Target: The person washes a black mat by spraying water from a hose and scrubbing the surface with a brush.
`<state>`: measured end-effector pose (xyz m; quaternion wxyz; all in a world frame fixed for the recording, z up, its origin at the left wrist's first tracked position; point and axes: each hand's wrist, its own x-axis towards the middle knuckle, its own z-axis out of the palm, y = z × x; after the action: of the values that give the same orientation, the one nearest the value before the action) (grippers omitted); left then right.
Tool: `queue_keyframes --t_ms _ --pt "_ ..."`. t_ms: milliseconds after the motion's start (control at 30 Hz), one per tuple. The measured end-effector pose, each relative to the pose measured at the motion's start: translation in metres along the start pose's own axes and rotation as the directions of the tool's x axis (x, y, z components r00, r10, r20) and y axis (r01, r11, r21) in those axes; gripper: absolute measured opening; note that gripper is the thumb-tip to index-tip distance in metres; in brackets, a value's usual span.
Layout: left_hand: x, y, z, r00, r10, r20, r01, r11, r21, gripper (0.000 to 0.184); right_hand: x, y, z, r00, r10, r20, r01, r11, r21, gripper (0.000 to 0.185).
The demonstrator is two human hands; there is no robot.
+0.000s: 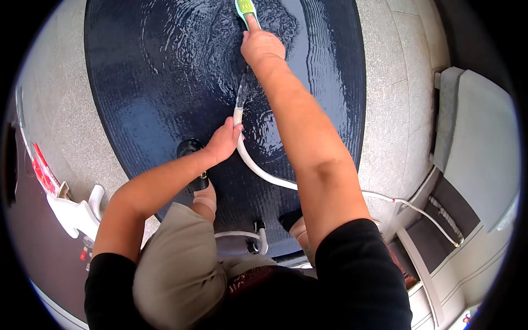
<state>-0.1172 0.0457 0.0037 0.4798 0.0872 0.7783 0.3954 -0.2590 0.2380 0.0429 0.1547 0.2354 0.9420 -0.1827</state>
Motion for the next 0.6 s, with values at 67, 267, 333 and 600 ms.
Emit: queue_keyframes --t_ms 67,267,333,600 --pt "0.000 -0.008 0.002 0.999 -0.031 0.008 0.031 0.999 0.025 0.029 -0.016 0.008 0.001 1.000 0.004 0.025 -0.005 1.000 0.027 0.050" --pt "0.007 -0.009 0.002 1.000 -0.027 -0.008 0.028 0.993 0.115 0.029 -0.170 0.078 0.032 0.987 0.025 0.156 -0.012 0.997 -0.083 0.057" --pt "0.009 -0.010 0.003 1.000 -0.020 0.001 0.020 0.994 0.106 0.030 -0.171 0.082 0.022 0.988 0.006 0.155 0.019 0.986 -0.163 0.057" --pt "0.009 -0.005 0.003 0.998 -0.051 -0.022 0.054 0.992 0.116 0.032 0.013 0.031 -0.009 0.997 0.074 -0.025 -0.075 0.996 -0.047 0.049"
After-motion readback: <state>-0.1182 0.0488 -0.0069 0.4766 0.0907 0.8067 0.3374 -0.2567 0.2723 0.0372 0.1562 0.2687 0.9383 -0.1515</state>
